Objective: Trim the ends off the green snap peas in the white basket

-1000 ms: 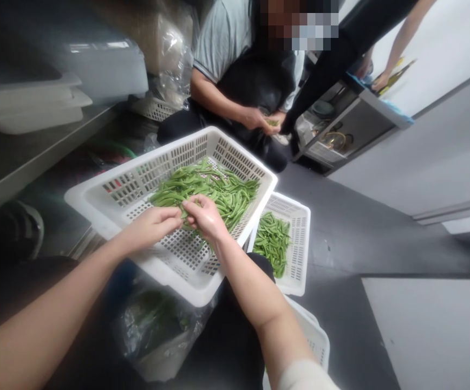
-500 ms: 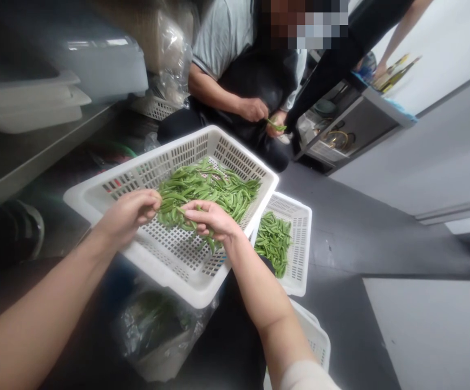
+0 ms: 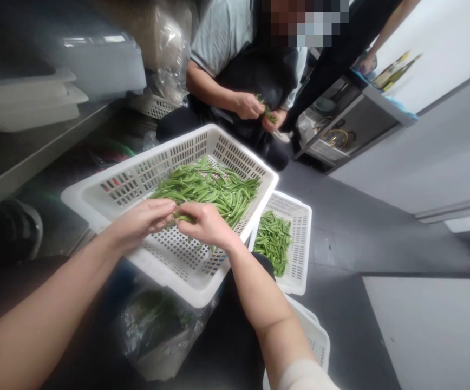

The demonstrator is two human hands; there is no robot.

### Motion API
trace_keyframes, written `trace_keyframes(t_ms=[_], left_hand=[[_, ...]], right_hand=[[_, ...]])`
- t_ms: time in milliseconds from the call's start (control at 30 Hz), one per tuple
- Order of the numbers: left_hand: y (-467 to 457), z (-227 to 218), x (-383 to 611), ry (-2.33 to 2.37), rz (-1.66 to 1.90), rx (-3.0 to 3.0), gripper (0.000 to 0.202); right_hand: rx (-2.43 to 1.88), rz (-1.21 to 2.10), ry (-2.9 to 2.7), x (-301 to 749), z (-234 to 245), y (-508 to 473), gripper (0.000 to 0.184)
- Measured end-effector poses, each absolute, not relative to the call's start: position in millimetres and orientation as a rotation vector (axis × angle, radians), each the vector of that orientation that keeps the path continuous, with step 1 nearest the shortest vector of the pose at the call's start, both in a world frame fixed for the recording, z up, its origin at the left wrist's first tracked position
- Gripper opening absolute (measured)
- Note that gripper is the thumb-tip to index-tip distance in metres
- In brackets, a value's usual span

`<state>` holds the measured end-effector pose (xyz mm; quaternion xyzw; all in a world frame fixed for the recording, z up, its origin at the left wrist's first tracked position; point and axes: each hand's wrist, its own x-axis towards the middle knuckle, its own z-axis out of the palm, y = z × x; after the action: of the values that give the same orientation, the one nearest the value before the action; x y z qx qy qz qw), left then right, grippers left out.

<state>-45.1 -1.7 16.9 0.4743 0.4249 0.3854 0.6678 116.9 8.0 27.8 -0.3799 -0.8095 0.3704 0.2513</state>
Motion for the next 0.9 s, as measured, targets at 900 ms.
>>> trace_keyframes(t_ms=[900], left_hand=[[-77,16,-43,0.566,-0.198,1.884,0.025]], right_hand=[[-1.659,0.466,-2.518,208,17,19,0.021]])
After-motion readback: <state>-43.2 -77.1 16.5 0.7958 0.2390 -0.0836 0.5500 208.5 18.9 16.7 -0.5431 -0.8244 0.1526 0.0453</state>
